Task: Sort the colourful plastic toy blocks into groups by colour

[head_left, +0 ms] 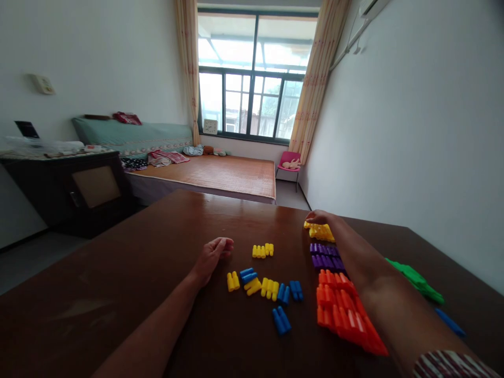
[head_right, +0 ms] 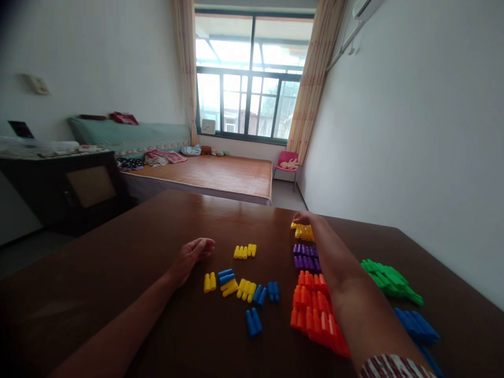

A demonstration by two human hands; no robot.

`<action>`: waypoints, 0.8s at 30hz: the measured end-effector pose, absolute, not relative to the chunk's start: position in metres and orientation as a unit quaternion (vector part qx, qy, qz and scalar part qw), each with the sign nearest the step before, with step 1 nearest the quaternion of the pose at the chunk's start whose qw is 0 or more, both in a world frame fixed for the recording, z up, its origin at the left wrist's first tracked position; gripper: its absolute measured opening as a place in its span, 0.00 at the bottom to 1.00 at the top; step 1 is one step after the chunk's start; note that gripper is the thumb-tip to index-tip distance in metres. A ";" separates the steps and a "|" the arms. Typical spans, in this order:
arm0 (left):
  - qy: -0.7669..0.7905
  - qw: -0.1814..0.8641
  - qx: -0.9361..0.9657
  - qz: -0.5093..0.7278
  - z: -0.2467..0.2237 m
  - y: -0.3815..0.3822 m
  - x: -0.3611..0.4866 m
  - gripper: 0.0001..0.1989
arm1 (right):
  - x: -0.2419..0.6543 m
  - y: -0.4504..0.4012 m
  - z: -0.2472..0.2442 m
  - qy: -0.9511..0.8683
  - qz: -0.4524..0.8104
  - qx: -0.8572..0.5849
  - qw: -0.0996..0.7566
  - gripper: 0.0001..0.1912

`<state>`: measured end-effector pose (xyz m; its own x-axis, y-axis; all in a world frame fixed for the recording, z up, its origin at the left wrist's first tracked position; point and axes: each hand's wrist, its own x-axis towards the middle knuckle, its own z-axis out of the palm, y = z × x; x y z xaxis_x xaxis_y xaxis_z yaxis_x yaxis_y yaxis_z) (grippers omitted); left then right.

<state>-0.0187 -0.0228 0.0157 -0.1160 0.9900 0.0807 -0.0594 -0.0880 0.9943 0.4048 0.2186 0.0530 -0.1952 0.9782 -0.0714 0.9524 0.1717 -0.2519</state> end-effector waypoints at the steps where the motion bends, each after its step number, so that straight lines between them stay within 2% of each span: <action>1: 0.490 0.466 0.473 0.565 0.016 -0.023 -0.019 0.22 | 0.405 0.218 0.054 -0.765 0.124 -0.631 0.048 0.10; 3: 0.488 0.466 0.470 0.569 0.016 -0.023 -0.018 0.22 | 0.406 0.216 0.055 -0.763 0.137 -0.631 0.030 0.10; 11: 0.477 0.474 0.462 0.578 0.018 -0.024 -0.016 0.21 | 0.393 0.191 0.055 -0.775 0.122 -0.618 0.051 0.16; 17: 0.467 0.479 0.459 0.584 0.016 -0.023 -0.015 0.22 | 0.381 0.173 0.067 -0.775 0.091 -0.624 0.046 0.14; 21: 0.462 0.482 0.460 0.585 0.014 -0.021 -0.015 0.23 | 0.335 0.152 0.081 -0.820 0.098 -0.559 0.069 0.15; 24: 0.459 0.483 0.461 0.586 0.014 -0.021 -0.015 0.23 | 0.286 0.115 0.089 -0.868 0.159 -0.467 0.050 0.13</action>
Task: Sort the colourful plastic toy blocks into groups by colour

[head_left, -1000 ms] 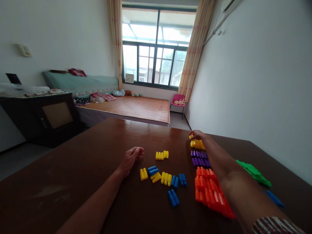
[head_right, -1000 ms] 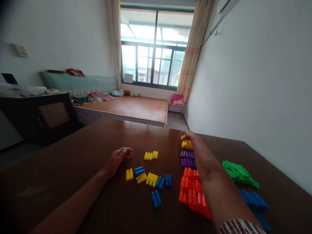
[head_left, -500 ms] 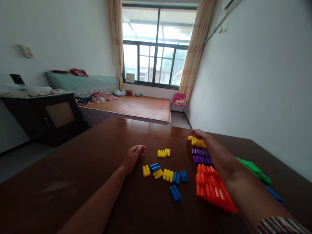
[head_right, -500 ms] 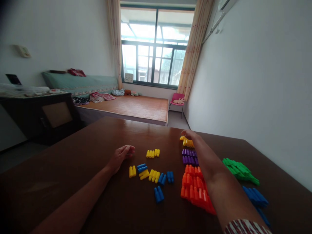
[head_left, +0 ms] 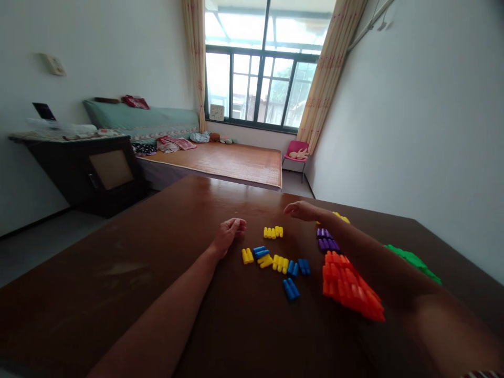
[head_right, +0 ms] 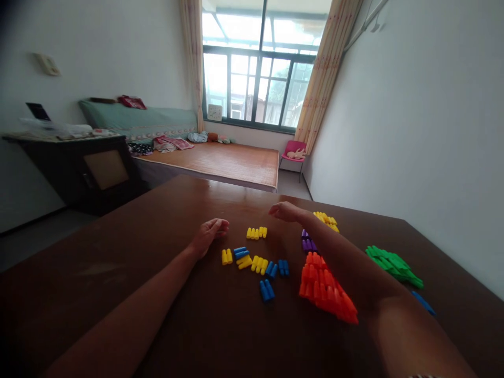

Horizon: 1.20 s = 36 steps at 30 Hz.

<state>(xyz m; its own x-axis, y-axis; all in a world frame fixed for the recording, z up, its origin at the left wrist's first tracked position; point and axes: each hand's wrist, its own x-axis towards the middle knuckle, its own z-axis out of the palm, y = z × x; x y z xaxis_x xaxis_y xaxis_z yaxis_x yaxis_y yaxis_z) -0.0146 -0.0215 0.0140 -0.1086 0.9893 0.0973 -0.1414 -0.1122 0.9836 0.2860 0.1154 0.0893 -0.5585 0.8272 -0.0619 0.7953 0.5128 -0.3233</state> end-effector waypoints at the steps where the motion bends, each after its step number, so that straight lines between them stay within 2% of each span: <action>1: 0.459 0.482 0.462 0.586 0.014 -0.021 -0.014 0.23 | 0.272 0.100 0.092 -0.887 0.195 -0.416 0.030 0.13; 5: 0.459 0.479 0.468 0.584 0.013 -0.021 -0.014 0.24 | 0.239 0.040 0.101 -0.928 0.305 -0.200 -0.081 0.14; 9: 0.455 0.473 0.478 0.583 0.013 -0.021 -0.014 0.24 | 0.237 0.007 0.094 -0.941 0.238 -0.206 -0.121 0.21; 12: 0.458 0.471 0.477 0.585 0.015 -0.021 -0.014 0.24 | 0.240 -0.001 0.082 -0.942 0.237 -0.213 -0.105 0.23; 17: 0.461 0.473 0.473 0.583 0.017 -0.023 -0.015 0.26 | 0.247 0.003 0.081 -0.950 0.223 -0.216 -0.036 0.16; 21: 0.462 0.474 0.478 0.577 0.015 -0.021 -0.017 0.26 | 0.287 0.032 0.103 -0.905 0.250 -0.333 0.086 0.17; 24: 0.464 0.472 0.483 0.572 0.014 -0.020 -0.018 0.25 | 0.354 0.070 0.113 -0.821 0.249 -0.476 0.195 0.20; 26: 0.469 0.471 0.481 0.572 0.014 -0.020 -0.018 0.25 | 0.406 0.094 0.109 -0.745 0.223 -0.585 0.232 0.21; 30: 0.471 0.470 0.480 0.572 0.016 -0.020 -0.018 0.25 | 0.480 0.118 0.082 -0.611 0.149 -0.757 0.177 0.21; 33: 0.478 0.467 0.477 0.571 0.017 -0.021 -0.017 0.25 | 0.495 0.121 0.063 -0.588 0.135 -0.788 0.123 0.20; 36: 0.477 0.467 0.477 0.572 0.017 -0.021 -0.017 0.25 | 0.491 0.121 0.056 -0.596 0.128 -0.785 0.113 0.18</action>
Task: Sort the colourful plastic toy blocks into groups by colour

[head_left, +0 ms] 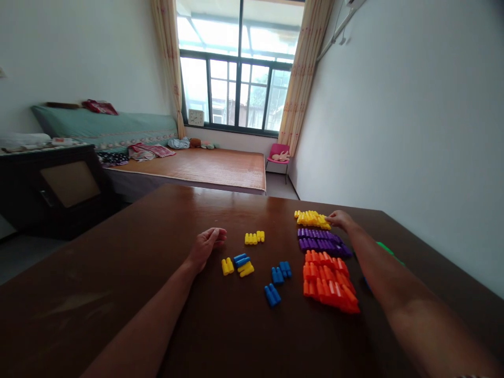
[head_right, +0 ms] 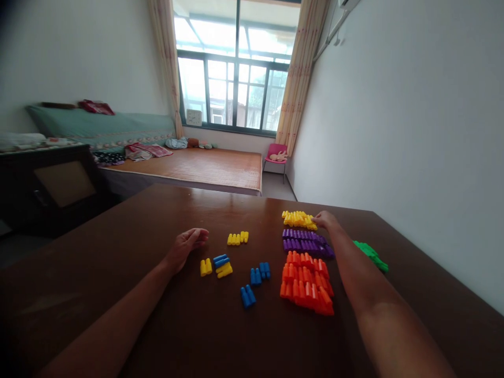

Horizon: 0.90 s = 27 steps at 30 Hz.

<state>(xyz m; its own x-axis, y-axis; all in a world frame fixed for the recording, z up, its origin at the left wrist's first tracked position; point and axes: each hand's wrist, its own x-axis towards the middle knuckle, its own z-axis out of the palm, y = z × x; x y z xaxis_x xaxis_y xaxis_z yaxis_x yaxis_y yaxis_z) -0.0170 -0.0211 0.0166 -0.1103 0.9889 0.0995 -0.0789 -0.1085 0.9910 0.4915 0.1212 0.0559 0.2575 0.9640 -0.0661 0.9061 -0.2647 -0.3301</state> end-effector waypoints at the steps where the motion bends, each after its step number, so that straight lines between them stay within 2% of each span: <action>1: 0.475 0.467 0.477 0.573 0.016 -0.021 -0.017 0.25 | 0.489 0.121 0.056 -0.598 0.123 -0.785 0.110 0.17; 4: 0.471 0.468 0.478 0.575 0.016 -0.021 -0.016 0.24 | 0.478 0.119 0.064 -0.601 0.060 -0.791 0.098 0.17; 7: 0.472 0.469 0.476 0.575 0.016 -0.021 -0.016 0.25 | 0.444 0.110 0.080 -0.646 -0.021 -0.753 0.124 0.16; 11: 0.468 0.469 0.478 0.577 0.017 -0.022 -0.015 0.25 | 0.357 0.083 0.093 -0.828 0.056 -0.538 0.144 0.13; 16: 0.463 0.471 0.479 0.578 0.018 -0.023 -0.014 0.25 | 0.262 0.058 0.080 -0.935 0.095 -0.333 0.073 0.18; 21: 0.455 0.472 0.485 0.579 0.018 -0.024 -0.014 0.25 | 0.244 0.062 0.066 -0.940 0.094 -0.327 0.003 0.17; 27: 0.460 0.465 0.492 0.575 0.017 -0.022 -0.015 0.25 | 0.262 0.055 0.064 -0.914 0.114 -0.389 0.008 0.13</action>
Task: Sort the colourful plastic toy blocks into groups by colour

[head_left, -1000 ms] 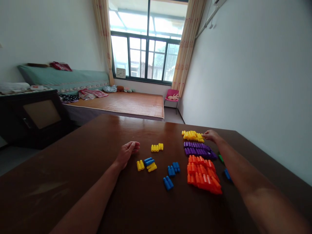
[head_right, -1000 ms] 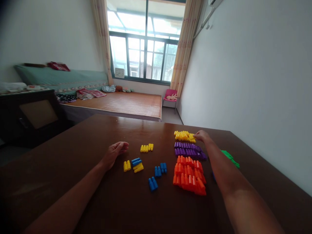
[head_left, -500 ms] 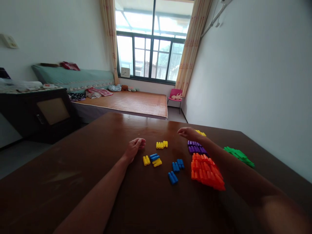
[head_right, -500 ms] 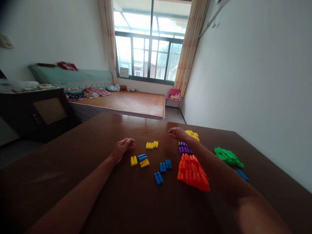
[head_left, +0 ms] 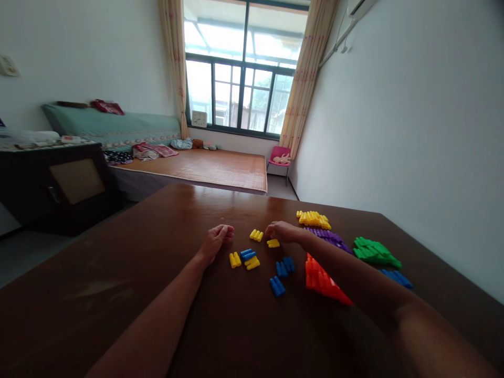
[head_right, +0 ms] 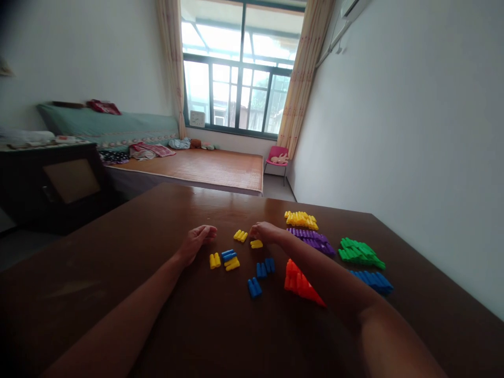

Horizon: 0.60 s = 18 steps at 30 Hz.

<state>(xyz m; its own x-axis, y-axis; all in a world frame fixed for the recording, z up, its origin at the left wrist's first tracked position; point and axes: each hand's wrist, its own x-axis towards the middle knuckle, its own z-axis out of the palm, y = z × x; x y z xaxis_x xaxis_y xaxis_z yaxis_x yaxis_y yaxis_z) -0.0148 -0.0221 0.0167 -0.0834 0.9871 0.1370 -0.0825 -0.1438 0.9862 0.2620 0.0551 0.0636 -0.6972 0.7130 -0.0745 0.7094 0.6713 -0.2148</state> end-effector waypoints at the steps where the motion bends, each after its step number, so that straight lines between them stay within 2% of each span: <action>1: 0.460 0.464 0.492 0.575 0.016 -0.021 -0.015 0.25 | 0.265 0.052 0.063 -0.909 0.126 -0.397 0.013 0.13; 6: 0.464 0.466 0.491 0.572 0.015 -0.019 -0.017 0.25 | 0.275 0.042 0.065 -0.895 0.209 -0.394 0.013 0.16; 12: 0.471 0.465 0.492 0.566 0.017 -0.021 -0.018 0.26 | 0.275 0.038 0.070 -0.885 0.245 -0.396 0.012 0.17; 15: 0.473 0.462 0.494 0.564 0.019 -0.022 -0.018 0.26 | 0.283 0.041 0.074 -0.887 0.233 -0.395 0.055 0.16; 18: 0.473 0.463 0.497 0.562 0.019 -0.023 -0.018 0.26 | 0.309 0.059 0.084 -0.856 0.222 -0.439 0.160 0.15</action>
